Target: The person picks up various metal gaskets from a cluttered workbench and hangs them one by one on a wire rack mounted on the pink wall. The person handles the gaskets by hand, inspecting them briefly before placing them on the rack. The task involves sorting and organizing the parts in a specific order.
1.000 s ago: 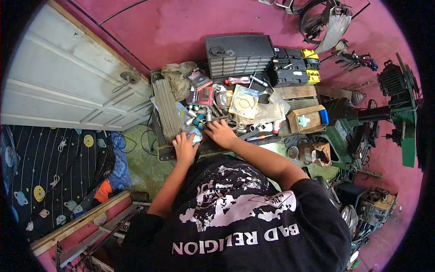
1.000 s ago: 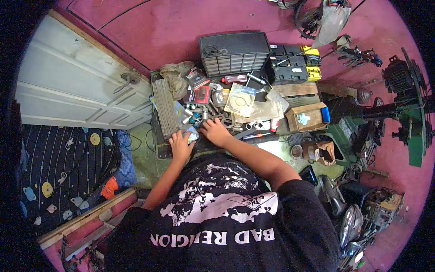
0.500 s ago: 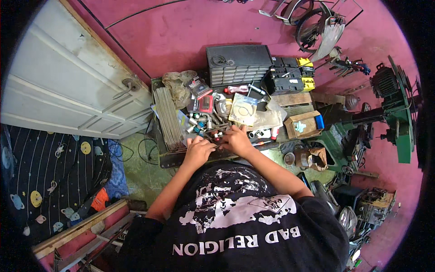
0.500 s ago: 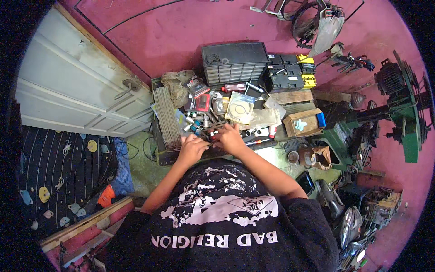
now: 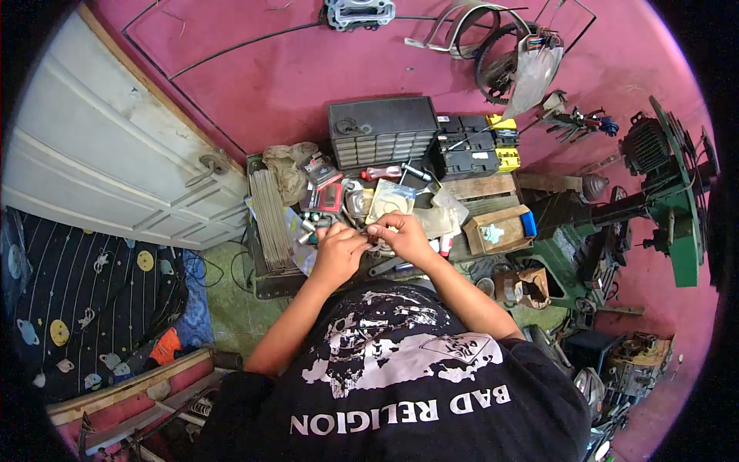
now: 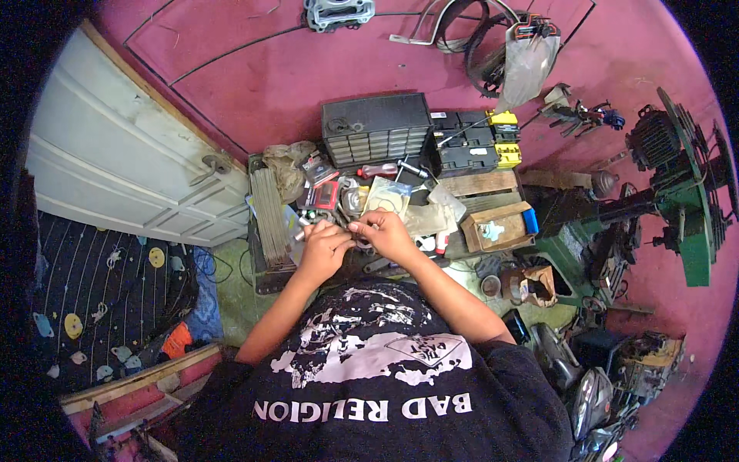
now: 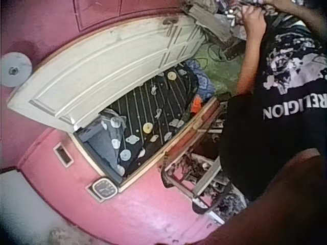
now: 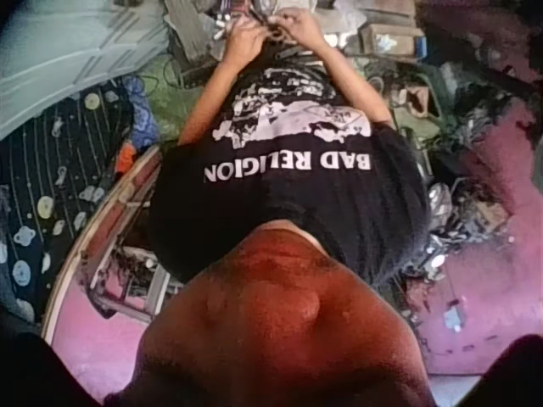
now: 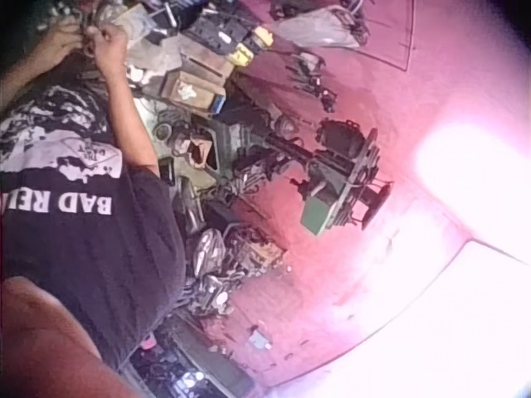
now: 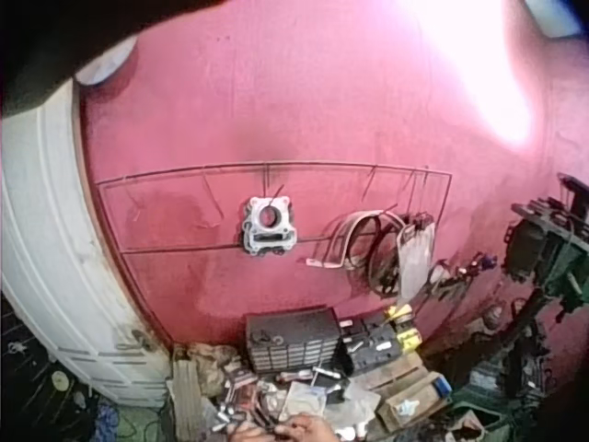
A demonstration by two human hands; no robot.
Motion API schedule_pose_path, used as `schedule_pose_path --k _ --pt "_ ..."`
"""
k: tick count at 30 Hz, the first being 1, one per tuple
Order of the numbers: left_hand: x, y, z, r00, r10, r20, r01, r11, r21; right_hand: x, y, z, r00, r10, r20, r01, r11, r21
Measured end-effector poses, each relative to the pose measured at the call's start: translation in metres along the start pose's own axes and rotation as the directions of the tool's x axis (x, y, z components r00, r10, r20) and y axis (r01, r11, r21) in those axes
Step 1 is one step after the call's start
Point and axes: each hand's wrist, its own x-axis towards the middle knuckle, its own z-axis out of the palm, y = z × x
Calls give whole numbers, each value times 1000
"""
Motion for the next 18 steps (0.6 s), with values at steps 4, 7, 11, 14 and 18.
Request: schedule_pose_path --k 4,7,11,14,18 --pt "15 24 14 992 -2 -122 -4 999 -54 -2 0 -25 998 -28 62 26 999 46" --pt "12 25 37 992 -35 -123 23 995 -94 -9 15 -34 955 222 195 -294 773 562" --pt "9 29 68 988 -74 -136 59 992 -114 -17 50 -41 847 356 395 -517 377 769" --pt "6 30 88 985 -147 -84 134 981 -141 -16 84 -42 733 392 555 -660 217 719" --pt "8 20 116 976 -214 -47 200 956 -213 -16 112 -50 687 321 652 -715 138 686"
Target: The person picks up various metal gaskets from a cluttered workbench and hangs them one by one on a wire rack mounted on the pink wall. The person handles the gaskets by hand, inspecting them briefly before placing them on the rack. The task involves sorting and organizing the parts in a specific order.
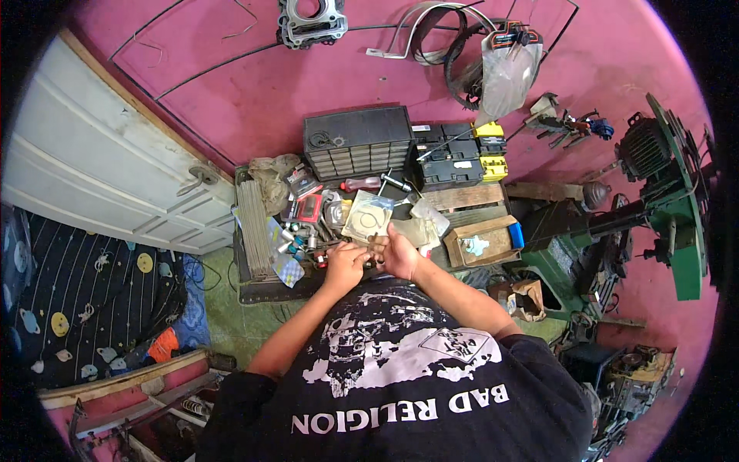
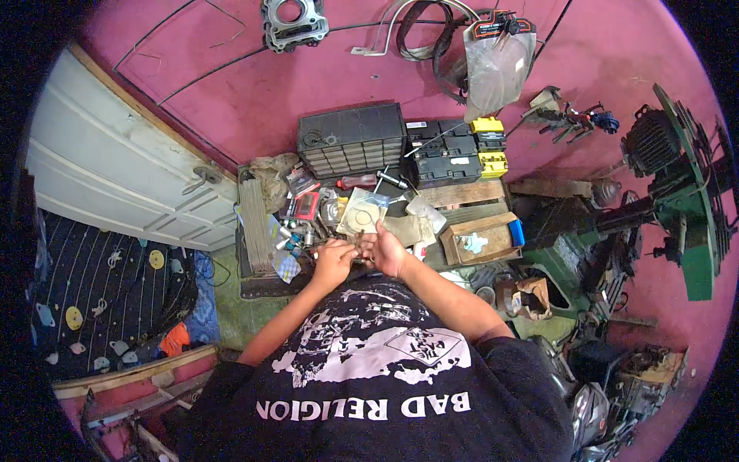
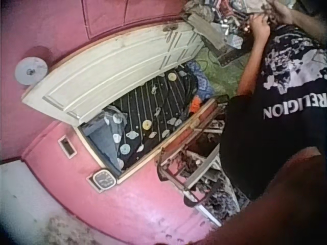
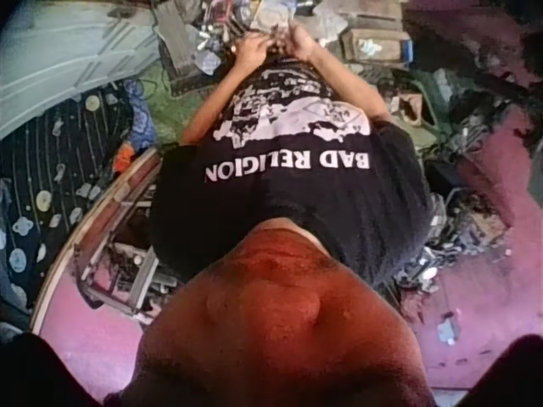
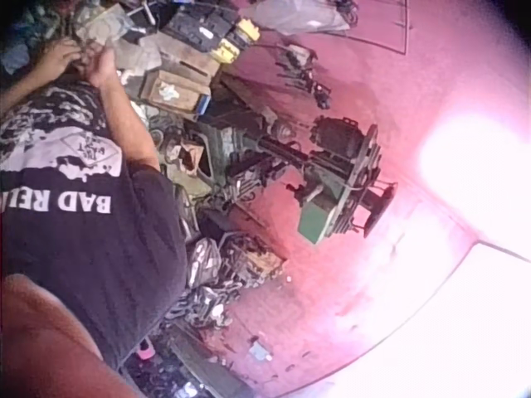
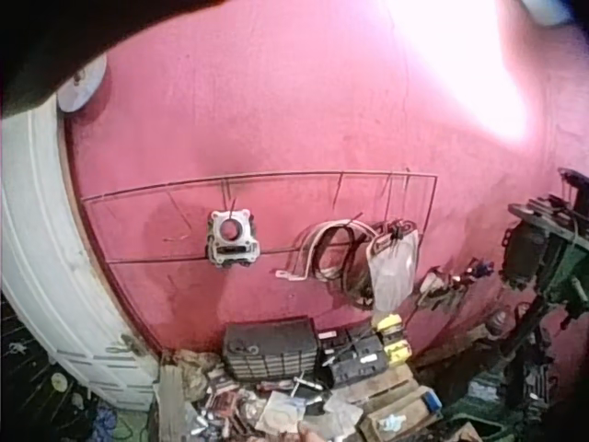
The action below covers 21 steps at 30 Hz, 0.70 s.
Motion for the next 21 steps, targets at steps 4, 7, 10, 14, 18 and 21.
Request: schedule_pose_path --k 4,7,10,14,18,21 --pt "3 0 3 997 -72 -1 72 996 44 -19 -12 25 941 -231 -248 134 926 -352" --pt "8 20 -3 998 -55 27 53 997 64 -19 -7 10 920 -373 -116 284 843 -457" --pt "9 27 -1 1000 -8 6 8 1000 12 -18 -8 7 934 -345 -96 287 881 -377" --pt "8 32 -2 999 -10 40 9 999 45 -15 -6 15 874 -487 15 426 749 -508" --pt "7 35 -5 999 -49 -1 49 998 -40 -20 -5 25 842 -533 86 489 686 -539" --pt "4 35 -5 997 -74 19 74 997 -8 -18 -2 30 835 -549 18 468 693 -548"
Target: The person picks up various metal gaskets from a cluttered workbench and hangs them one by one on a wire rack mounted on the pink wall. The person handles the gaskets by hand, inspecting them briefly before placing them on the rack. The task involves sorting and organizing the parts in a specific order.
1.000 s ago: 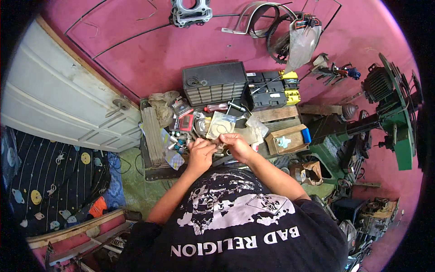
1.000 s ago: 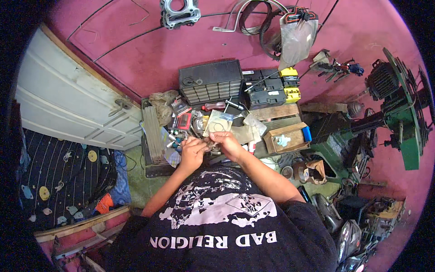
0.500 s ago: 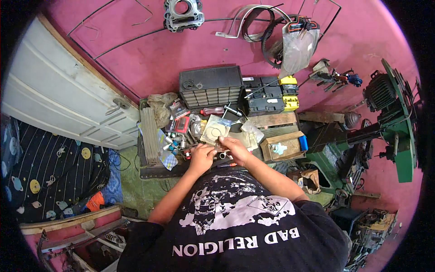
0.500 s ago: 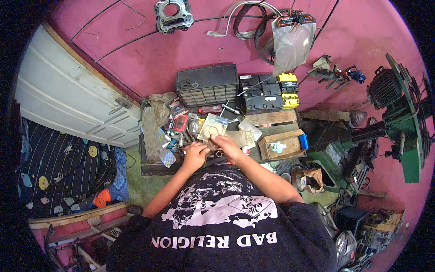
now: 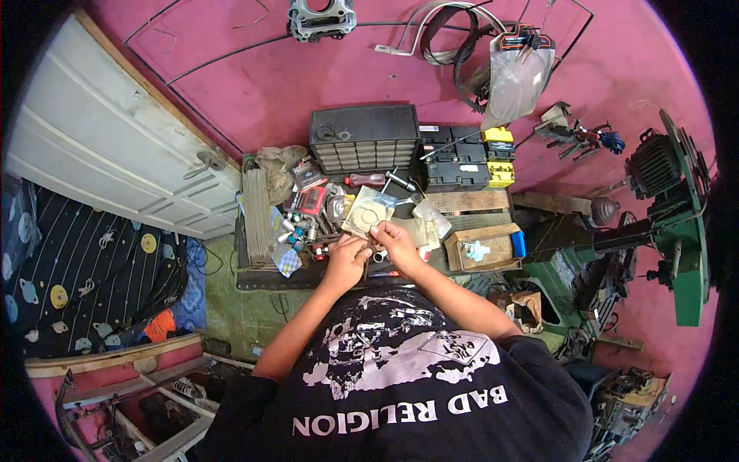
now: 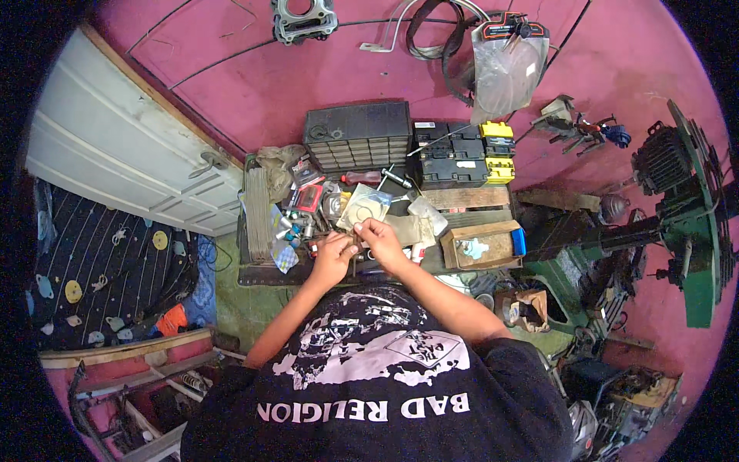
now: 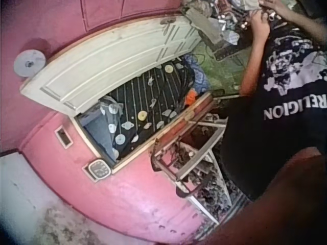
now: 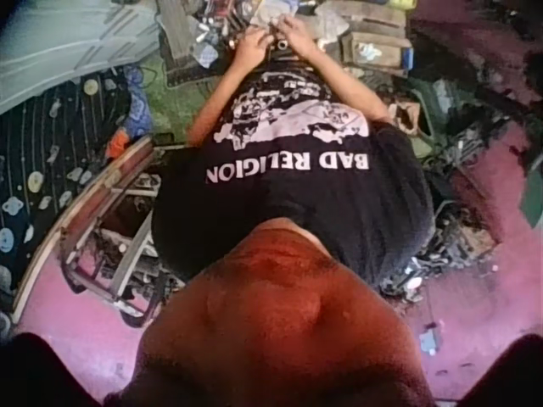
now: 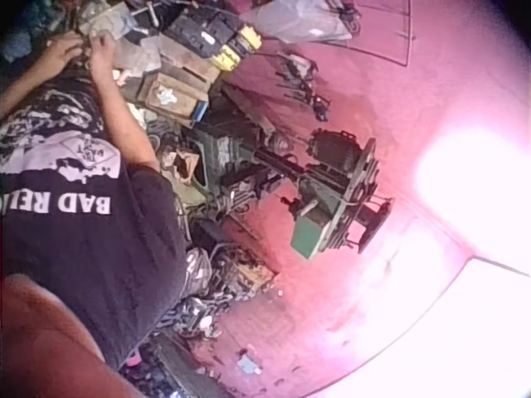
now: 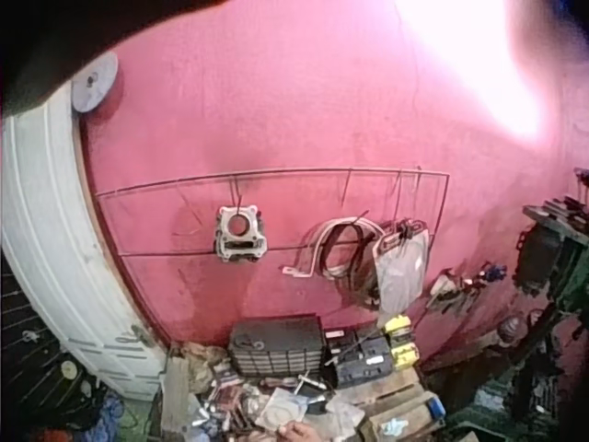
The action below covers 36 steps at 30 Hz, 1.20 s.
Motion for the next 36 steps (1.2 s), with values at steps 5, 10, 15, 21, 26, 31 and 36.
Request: schedule_pose_path --k 5,10,15,21,26,31,36 --pt "-8 -9 7 991 41 -130 -39 999 12 1 -9 12 944 324 54 -309 821 479" --pt "-14 -17 5 997 43 -64 -42 999 24 10 9 4 846 521 116 -511 729 456" --pt "-7 -14 -3 990 141 -27 -140 989 38 11 6 6 819 562 120 -541 684 489" --pt "-1 -17 -11 996 89 20 -89 996 -12 8 8 3 818 562 122 -528 650 547" --pt "5 -29 -19 999 38 6 -38 997 -70 3 -15 19 974 199 -106 -184 974 135" --pt "7 -19 -29 999 44 30 -44 999 17 12 -11 15 984 -121 -129 63 921 -384" --pt "22 -1 -47 988 -35 -148 20 994 -107 12 -25 30 926 -377 0 301 740 -602"
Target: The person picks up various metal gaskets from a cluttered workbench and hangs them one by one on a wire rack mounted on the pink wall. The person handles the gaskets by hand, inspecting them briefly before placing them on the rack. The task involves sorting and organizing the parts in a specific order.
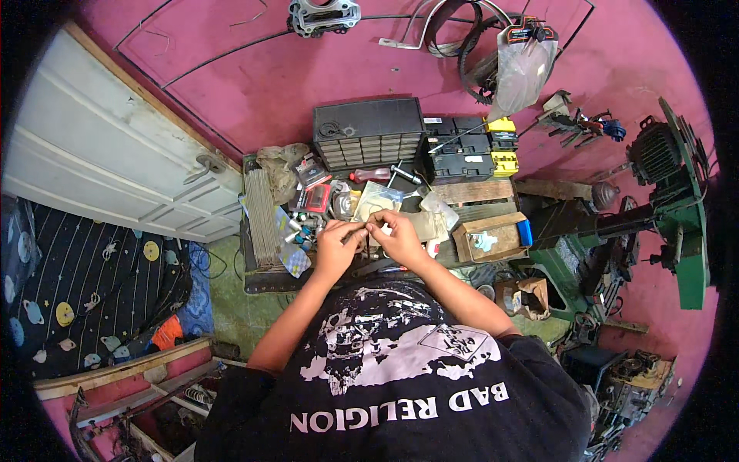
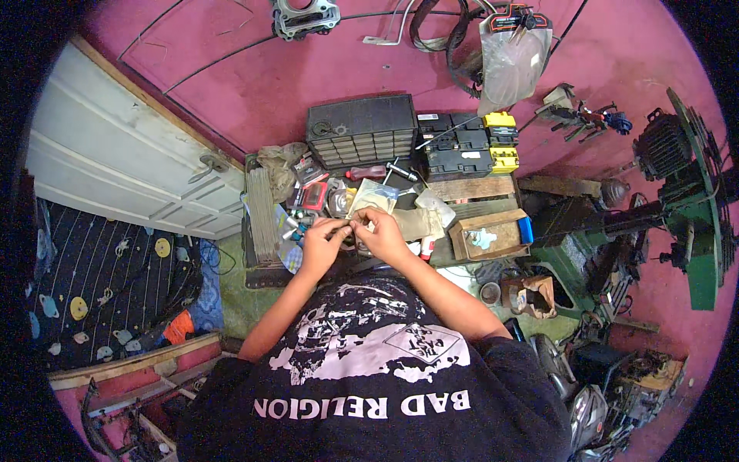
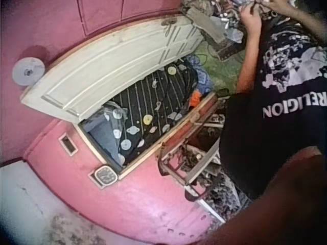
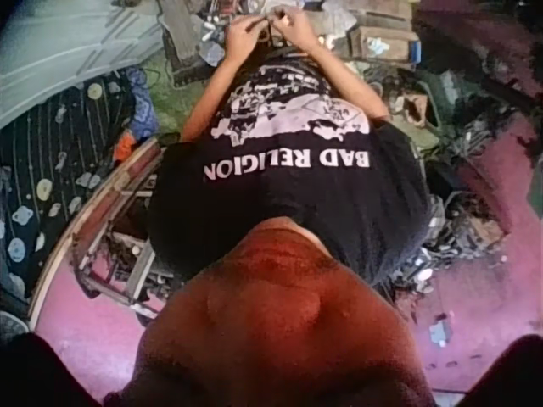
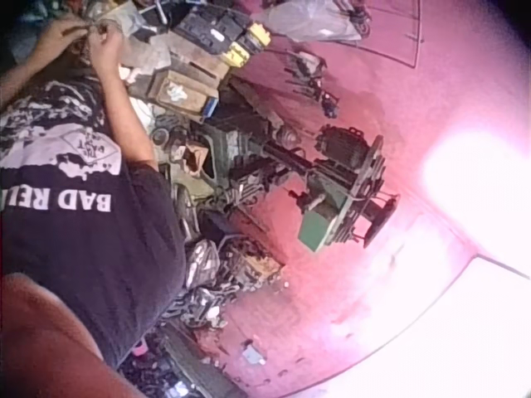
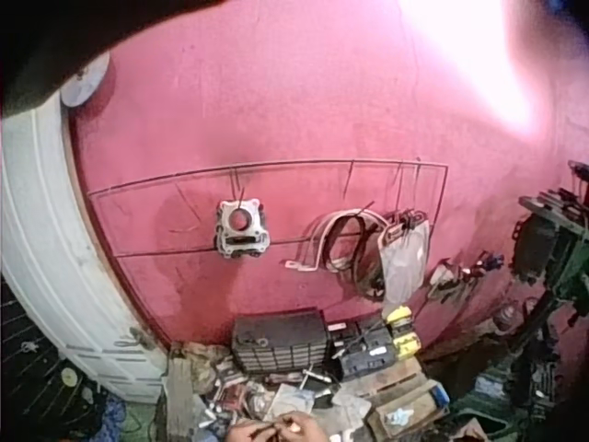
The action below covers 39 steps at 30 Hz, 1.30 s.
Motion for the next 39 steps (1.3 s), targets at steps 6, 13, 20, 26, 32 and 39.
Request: schedule_pose_path --k 6,13,20,26,32,39 --pt "6 3 -13 997 -79 -22 78 995 -68 9 -27 2 986 -163 -14 159 974 -163" --pt "4 -9 1 949 -310 -50 226 786 -576 8 -13 25 988 140 -66 -110 935 337" --pt "2 3 -15 807 -580 115 398 390 -830 6 -8 51 982 126 -138 -43 870 490" --pt "0 -19 -11 856 -503 119 369 433 -823 7 -1 54 963 271 8 -208 720 662" --pt "0 -1 -29 975 -51 -215 41 998 -50 12 -9 44 963 259 80 -256 771 583" --pt "-3 8 -29 962 88 -259 -41 982 183 13 -6 39 959 279 39 -273 888 370"
